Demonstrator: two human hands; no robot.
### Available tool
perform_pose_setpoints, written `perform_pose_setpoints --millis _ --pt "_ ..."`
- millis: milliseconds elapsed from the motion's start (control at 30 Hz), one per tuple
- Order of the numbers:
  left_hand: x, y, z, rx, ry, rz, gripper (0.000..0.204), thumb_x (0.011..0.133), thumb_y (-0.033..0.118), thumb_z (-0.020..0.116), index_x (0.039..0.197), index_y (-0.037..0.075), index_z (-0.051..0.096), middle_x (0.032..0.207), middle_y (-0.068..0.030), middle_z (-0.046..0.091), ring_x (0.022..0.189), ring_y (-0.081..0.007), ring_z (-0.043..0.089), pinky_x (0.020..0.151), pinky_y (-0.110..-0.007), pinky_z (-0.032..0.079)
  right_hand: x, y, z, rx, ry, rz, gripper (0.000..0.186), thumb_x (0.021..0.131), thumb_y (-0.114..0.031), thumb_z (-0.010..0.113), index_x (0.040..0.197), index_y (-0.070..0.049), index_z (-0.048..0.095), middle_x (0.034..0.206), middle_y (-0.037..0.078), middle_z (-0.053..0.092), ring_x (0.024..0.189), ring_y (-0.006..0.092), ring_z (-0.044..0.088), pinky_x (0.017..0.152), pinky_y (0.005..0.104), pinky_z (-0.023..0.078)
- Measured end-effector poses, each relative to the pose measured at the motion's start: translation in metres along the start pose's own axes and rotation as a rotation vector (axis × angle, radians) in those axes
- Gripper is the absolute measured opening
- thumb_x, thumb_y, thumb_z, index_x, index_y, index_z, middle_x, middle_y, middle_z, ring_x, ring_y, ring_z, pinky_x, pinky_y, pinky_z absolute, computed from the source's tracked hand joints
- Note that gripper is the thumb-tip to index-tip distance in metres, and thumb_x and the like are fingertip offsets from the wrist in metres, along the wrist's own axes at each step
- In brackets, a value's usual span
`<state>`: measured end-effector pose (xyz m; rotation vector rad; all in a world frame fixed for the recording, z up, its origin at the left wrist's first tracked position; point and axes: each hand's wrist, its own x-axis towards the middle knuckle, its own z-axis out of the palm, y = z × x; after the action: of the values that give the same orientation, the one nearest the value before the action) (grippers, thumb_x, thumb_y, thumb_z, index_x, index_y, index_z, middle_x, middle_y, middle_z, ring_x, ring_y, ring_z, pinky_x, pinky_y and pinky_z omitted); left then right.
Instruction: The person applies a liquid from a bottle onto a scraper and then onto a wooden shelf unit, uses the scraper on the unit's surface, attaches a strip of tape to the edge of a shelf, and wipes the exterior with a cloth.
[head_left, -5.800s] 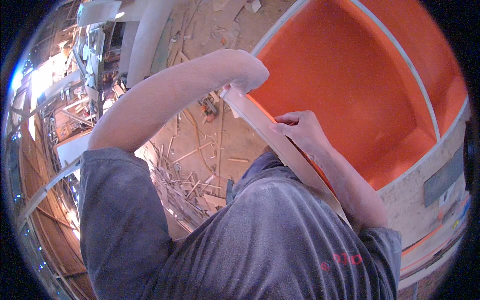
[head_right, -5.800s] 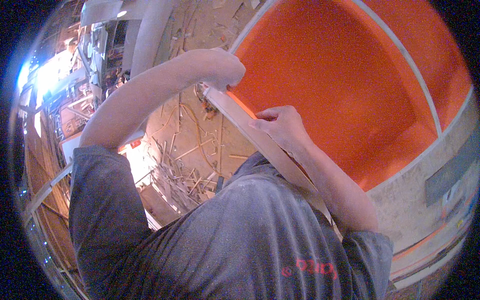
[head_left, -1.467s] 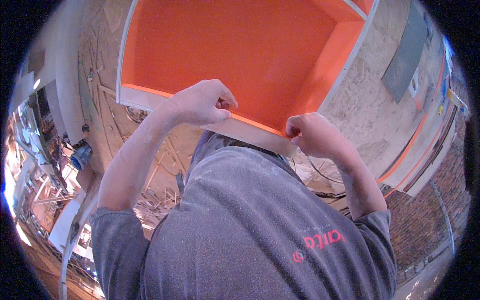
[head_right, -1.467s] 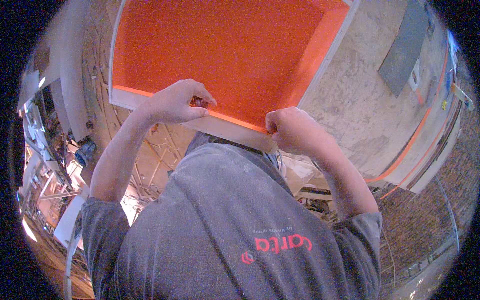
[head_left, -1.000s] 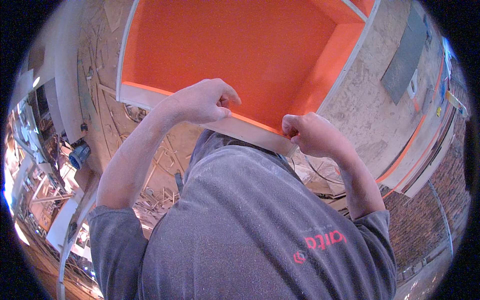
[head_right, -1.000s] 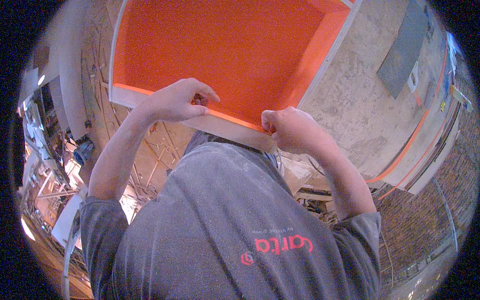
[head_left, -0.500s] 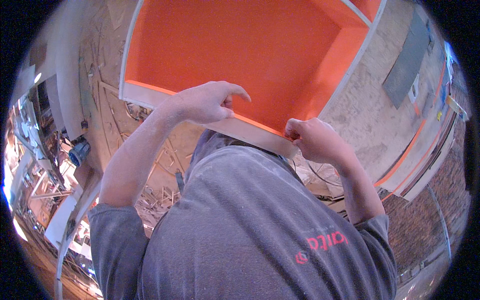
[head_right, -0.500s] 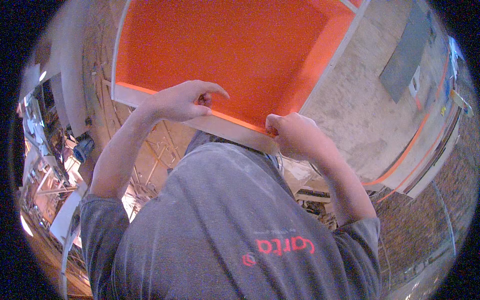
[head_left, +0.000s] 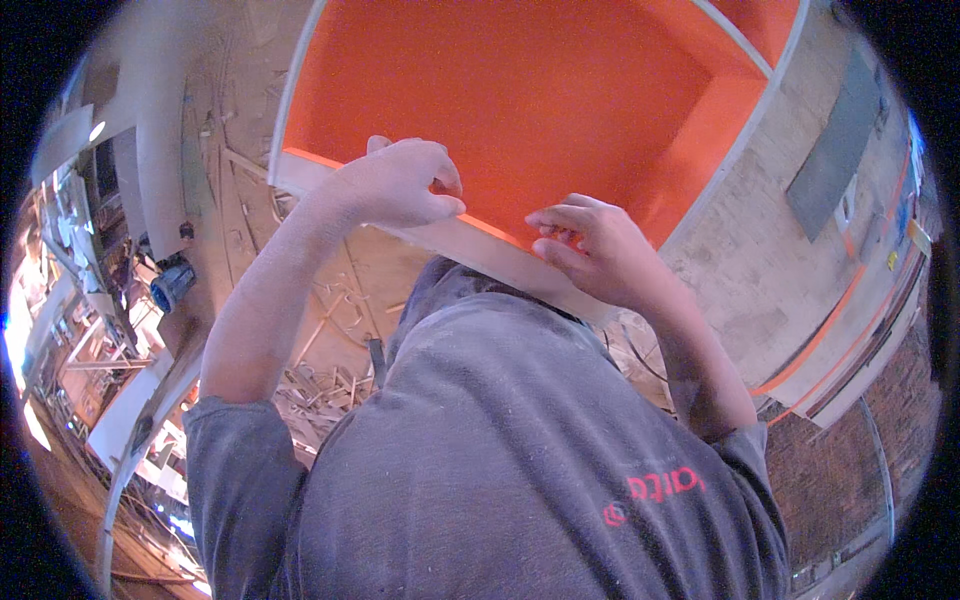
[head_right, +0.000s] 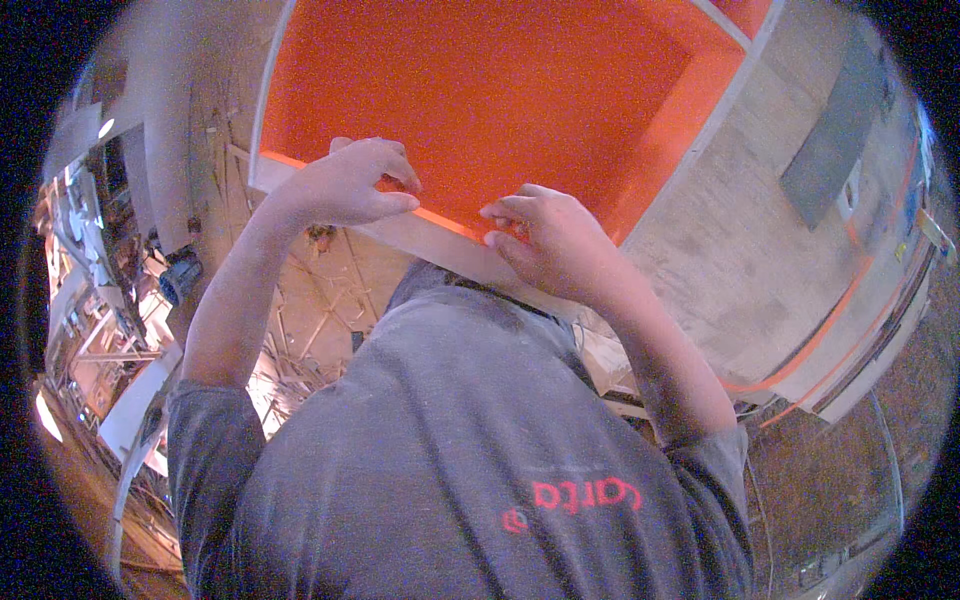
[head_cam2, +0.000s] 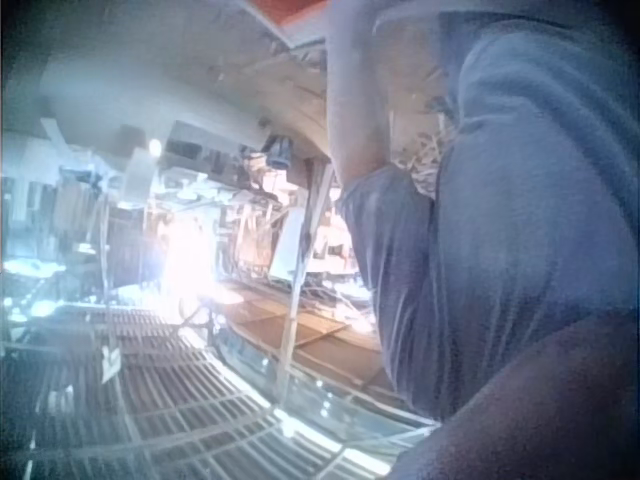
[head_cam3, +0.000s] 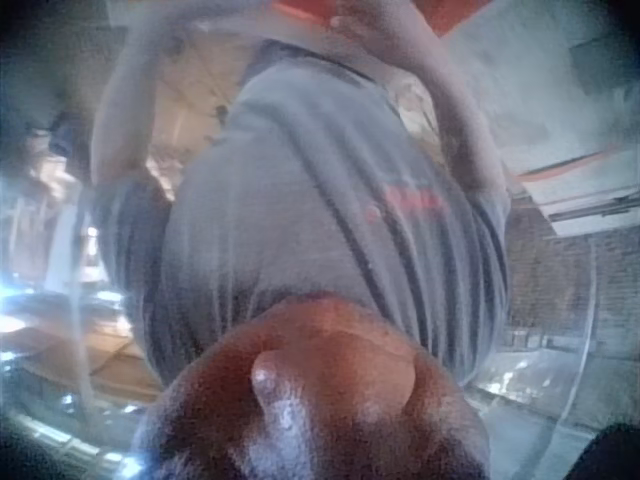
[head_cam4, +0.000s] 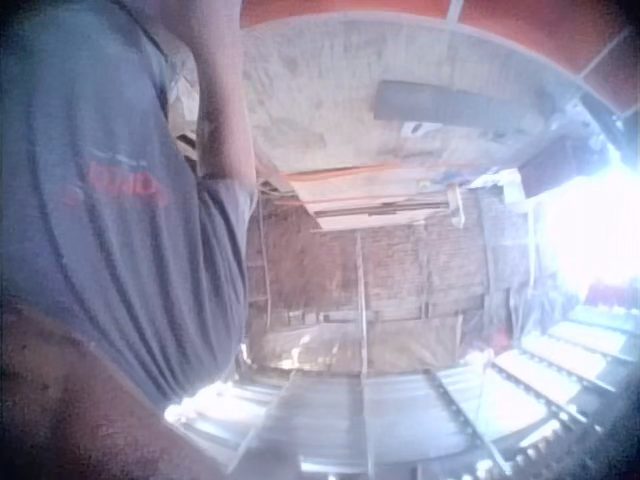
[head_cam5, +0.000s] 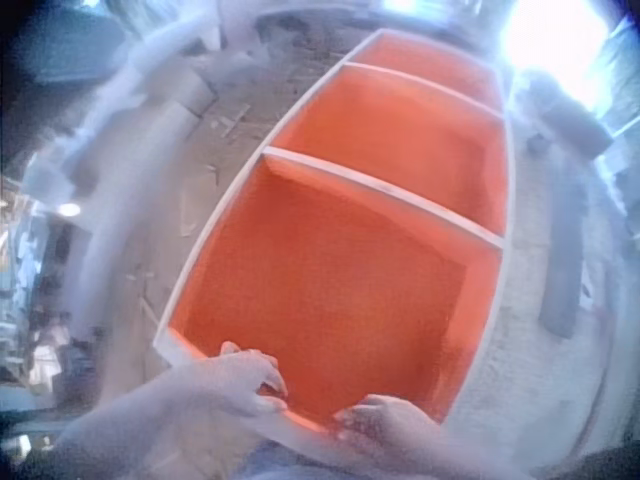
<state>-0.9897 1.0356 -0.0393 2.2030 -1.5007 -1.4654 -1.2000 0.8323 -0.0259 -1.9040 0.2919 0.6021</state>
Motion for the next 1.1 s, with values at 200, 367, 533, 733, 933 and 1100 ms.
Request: perform_pose_setpoints --millis 200,367,533,733,933,1100 --pt "-0.015 -0.018 -0.009 -0.196 -0.074 -0.133 0.027 0.084 0.029 0.077 0.097 0.006 0.077 0.099 -0.0122 0.073 0.099 -0.0268 0.070 0.088 -0.039 0.053 0.036 0.000 0.016 0.244 -0.228 0.194 0.032 0.088 -0.021 0.077 0.111 0.001 0.074 0.099 0.010 0.074 0.093 0.0189 0.068 0.086 0.0338 0.054" --pt "-0.010 -0.017 -0.012 -0.251 -0.103 -0.181 0.025 0.082 0.026 0.077 0.093 0.003 0.076 0.090 -0.0121 0.075 0.091 -0.0246 0.073 0.081 -0.038 0.055 0.042 0.008 0.021 0.437 -0.298 0.238 0.027 0.089 -0.020 0.076 0.106 0.001 0.073 0.098 0.007 0.073 0.093 0.0157 0.067 0.088 0.0324 0.052" --pt "-0.010 -0.020 -0.010 -0.229 -0.071 -0.136 0.026 0.081 0.027 0.077 0.092 0.003 0.076 0.089 -0.0118 0.076 0.088 -0.0237 0.073 0.079 -0.039 0.056 0.043 0.008 0.021 0.407 -0.304 0.224 0.024 0.091 -0.019 0.074 0.105 0.001 0.073 0.098 0.006 0.072 0.092 0.0150 0.066 0.088 0.0318 0.052" --pt "-0.015 -0.022 -0.009 -0.224 -0.058 -0.108 0.031 0.082 0.030 0.076 0.099 0.004 0.078 0.098 -0.0133 0.076 0.094 -0.0252 0.073 0.082 -0.041 0.055 0.045 0.017 0.022 0.305 -0.307 0.204 0.028 0.099 -0.025 0.067 0.111 0.000 0.074 0.099 0.006 0.072 0.093 0.0159 0.066 0.087 0.0324 0.052" --pt "-0.066 -0.022 0.007 -0.141 0.898 -0.040 0.029 0.081 0.022 0.076 0.106 0.008 0.076 0.110 -0.0106 0.072 0.108 -0.0249 0.067 0.091 -0.044 0.049 0.051 0.005 0.004 0.496 0.002 0.166 0.039 0.106 -0.034 0.060 0.124 -0.002 0.071 0.123 0.008 0.070 0.111 0.0194 0.064 0.092 0.0341 0.051" --pt "-0.113 -0.042 0.055 -0.317 1.524 -0.374 0.022 0.082 0.005 0.073 0.104 0.004 0.072 0.102 -0.0095 0.068 0.102 -0.0243 0.064 0.092 -0.037 0.049 0.134 -0.050 0.045 -0.001 0.070 -0.320 0.040 0.101 -0.028 0.064 0.130 -0.002 0.067 0.126 0.018 0.068 0.122 0.0367 0.062 0.104 0.0417 0.049"
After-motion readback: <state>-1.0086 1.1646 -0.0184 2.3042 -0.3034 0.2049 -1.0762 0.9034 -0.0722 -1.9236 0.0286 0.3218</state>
